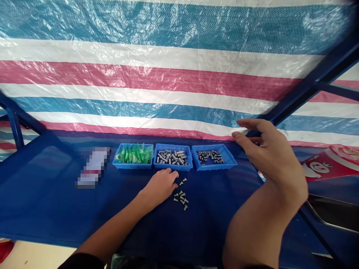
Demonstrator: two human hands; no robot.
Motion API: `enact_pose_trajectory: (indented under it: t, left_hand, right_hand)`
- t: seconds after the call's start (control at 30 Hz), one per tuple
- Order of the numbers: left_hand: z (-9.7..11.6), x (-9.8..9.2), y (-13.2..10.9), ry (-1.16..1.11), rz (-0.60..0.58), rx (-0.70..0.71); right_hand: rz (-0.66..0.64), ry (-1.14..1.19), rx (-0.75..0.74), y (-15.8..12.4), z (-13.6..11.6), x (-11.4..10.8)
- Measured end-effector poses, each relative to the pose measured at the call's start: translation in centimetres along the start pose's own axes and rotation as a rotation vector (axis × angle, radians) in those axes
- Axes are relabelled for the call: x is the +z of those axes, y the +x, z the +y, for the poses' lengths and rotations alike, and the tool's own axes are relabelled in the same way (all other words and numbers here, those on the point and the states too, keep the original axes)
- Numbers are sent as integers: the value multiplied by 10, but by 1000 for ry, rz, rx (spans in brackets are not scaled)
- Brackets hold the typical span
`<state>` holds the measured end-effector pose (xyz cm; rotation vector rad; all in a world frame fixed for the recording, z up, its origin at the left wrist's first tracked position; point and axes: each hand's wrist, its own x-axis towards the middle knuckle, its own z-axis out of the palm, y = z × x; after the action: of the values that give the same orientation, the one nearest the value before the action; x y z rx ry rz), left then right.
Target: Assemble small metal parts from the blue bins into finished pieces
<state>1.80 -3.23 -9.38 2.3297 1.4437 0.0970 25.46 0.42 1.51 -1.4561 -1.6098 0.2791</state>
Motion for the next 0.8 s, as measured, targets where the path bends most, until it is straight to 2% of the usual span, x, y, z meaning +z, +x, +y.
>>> enact_pose_trajectory:
  t: [0.1, 0.17, 0.23, 0.3, 0.33, 0.47, 0.53, 0.67, 0.8]
  left_hand:
    - [-4, 9, 6, -1, -19, 27]
    - [-5, 7, 8, -14, -14, 44]
    - [-3, -3, 7, -42, -9, 72]
    - [3, -21, 4, -123, 22, 122]
    - [7, -33, 3, -181, 58, 150]
    - [30, -81, 3, -799, 426, 334]
    - [38, -96, 7, -920, 562, 415]
    - [44, -99, 15, -969, 776, 494]
    - [44, -90, 18, -925, 812, 503]
  right_hand:
    - [-39, 20, -64, -1, -1, 2]
    - [-55, 39, -118, -1, 1, 5]
    - [-61, 45, -148, -1, 1, 8]
    - [-92, 45, -148, -1, -3, 11]
    - [-123, 52, -142, -1, -6, 13]
    - [-299, 219, -145, -4, -27, 21]
    - [-392, 377, -172, -5, -37, 27]
    - [-509, 686, -190, -7, -45, 40]
    - [-480, 795, -131, -6, -43, 49]
